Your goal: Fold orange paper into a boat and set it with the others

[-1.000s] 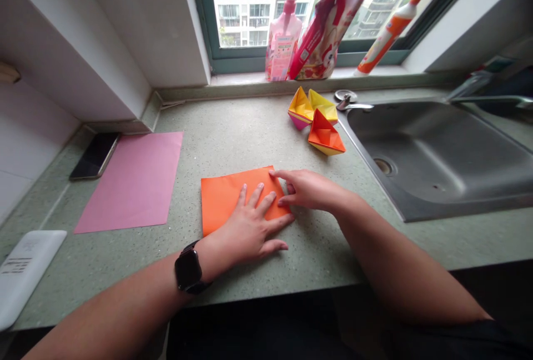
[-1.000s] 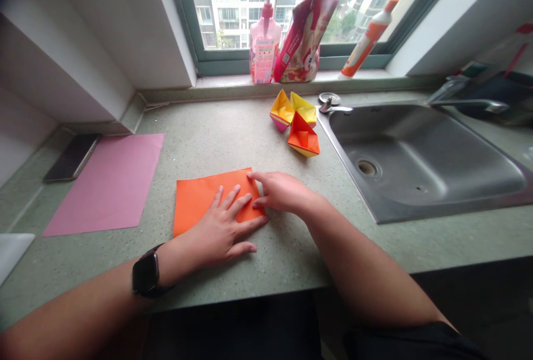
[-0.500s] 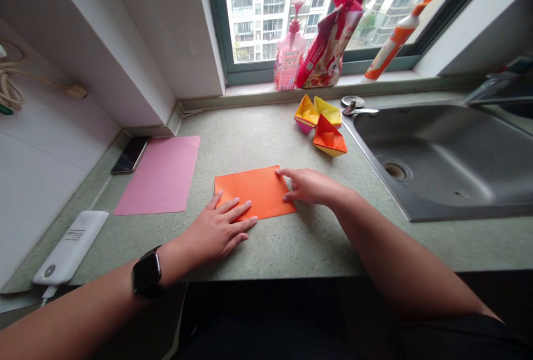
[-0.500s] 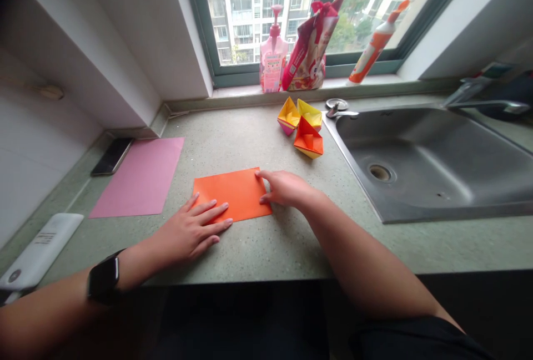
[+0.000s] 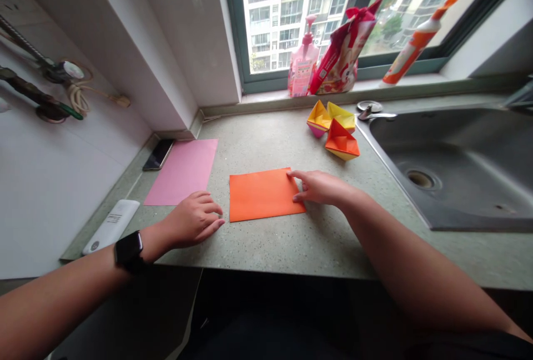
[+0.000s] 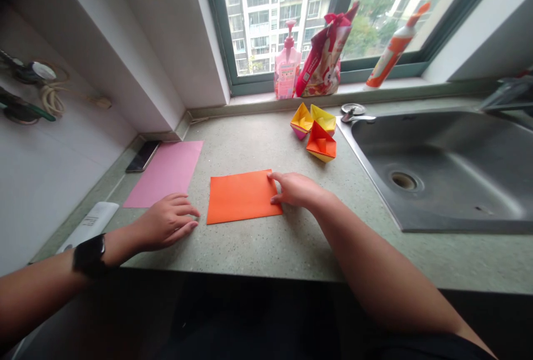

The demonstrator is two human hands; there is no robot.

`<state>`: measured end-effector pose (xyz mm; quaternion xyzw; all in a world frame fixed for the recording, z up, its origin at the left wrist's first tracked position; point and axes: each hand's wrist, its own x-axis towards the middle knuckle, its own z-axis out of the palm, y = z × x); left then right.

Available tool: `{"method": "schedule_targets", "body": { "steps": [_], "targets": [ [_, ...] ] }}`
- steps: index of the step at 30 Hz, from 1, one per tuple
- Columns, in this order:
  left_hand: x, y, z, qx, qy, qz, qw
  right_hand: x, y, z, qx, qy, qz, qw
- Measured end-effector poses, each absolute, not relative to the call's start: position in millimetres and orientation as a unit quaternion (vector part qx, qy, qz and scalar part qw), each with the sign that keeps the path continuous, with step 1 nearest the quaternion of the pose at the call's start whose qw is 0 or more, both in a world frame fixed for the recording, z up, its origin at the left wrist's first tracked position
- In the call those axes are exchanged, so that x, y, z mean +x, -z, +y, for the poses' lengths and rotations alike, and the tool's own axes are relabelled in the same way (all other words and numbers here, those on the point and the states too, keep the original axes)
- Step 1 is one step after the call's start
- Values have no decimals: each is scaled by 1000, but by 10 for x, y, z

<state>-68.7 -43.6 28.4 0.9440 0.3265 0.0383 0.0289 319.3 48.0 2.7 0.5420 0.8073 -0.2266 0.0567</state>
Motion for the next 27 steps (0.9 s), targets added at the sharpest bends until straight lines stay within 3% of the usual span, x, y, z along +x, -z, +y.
{"method": "schedule_targets", "body": {
  "steps": [5, 13, 27],
  "targets": [
    [-106, -156, -98, 915, -154, 367, 60, 3204, -1, 472, 536, 221, 814, 45],
    [452, 262, 115, 902, 18, 417, 112, 3227, -34, 381, 525, 232, 818, 40],
    [393, 359, -66, 913, 6, 374, 161, 3337, 12, 221, 543, 249, 800, 52]
  ]
}}
